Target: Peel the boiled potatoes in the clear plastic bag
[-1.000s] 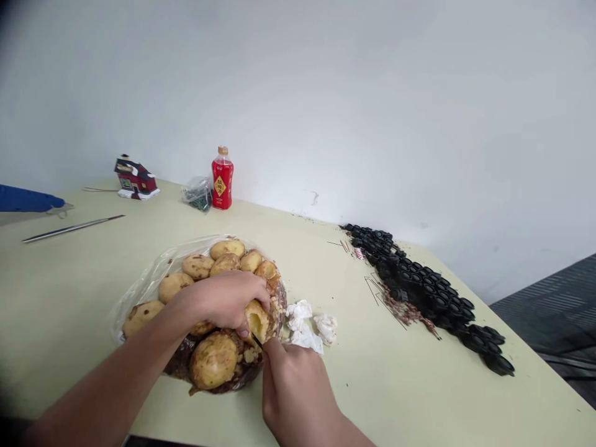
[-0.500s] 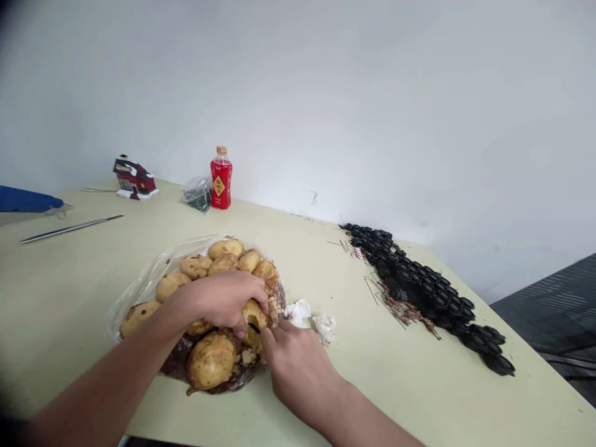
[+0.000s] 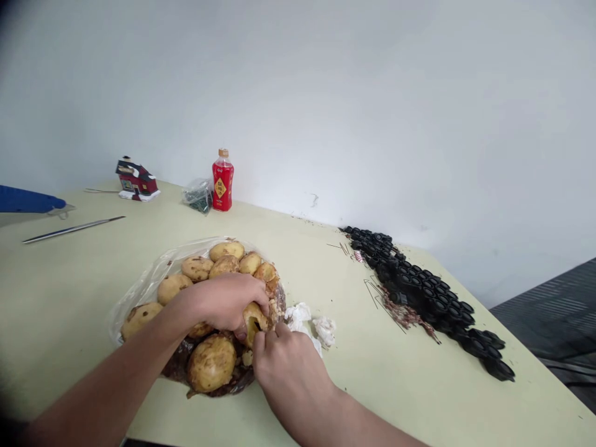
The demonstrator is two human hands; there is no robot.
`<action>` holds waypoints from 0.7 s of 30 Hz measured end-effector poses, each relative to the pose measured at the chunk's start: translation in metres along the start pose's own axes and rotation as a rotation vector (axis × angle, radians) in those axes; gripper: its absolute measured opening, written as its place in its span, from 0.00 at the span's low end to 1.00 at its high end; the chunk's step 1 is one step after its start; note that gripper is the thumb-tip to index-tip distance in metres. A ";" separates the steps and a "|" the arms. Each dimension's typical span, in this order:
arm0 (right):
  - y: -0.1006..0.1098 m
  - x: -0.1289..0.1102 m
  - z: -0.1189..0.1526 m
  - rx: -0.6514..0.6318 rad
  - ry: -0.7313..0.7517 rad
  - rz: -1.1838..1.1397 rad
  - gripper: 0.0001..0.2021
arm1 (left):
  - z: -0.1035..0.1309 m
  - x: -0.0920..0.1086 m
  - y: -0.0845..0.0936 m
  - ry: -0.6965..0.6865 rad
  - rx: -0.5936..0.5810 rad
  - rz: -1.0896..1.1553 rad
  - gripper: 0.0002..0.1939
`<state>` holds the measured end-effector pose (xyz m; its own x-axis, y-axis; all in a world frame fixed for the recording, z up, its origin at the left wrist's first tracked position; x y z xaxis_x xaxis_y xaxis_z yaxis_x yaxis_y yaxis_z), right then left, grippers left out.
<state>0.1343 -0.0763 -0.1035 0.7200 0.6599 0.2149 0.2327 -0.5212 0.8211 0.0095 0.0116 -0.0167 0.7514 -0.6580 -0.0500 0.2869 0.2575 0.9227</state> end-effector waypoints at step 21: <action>-0.004 0.021 -0.005 -0.145 -0.128 -0.270 0.09 | 0.001 0.002 0.002 -0.028 -0.015 -0.033 0.30</action>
<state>0.1448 -0.0572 -0.0998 0.7235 0.6854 -0.0821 0.3379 -0.2480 0.9079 0.0107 0.0103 -0.0145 0.7245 -0.6858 -0.0692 0.3201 0.2459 0.9149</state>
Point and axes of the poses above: each hand's wrist, its own z-axis away from the middle knuckle, its own y-axis out of the back of the hand, x = y × z, the point moved 2 cm from there along -z, towards the middle knuckle, and after that the axes turned 7 degrees about -z, right-handed, at the moved point
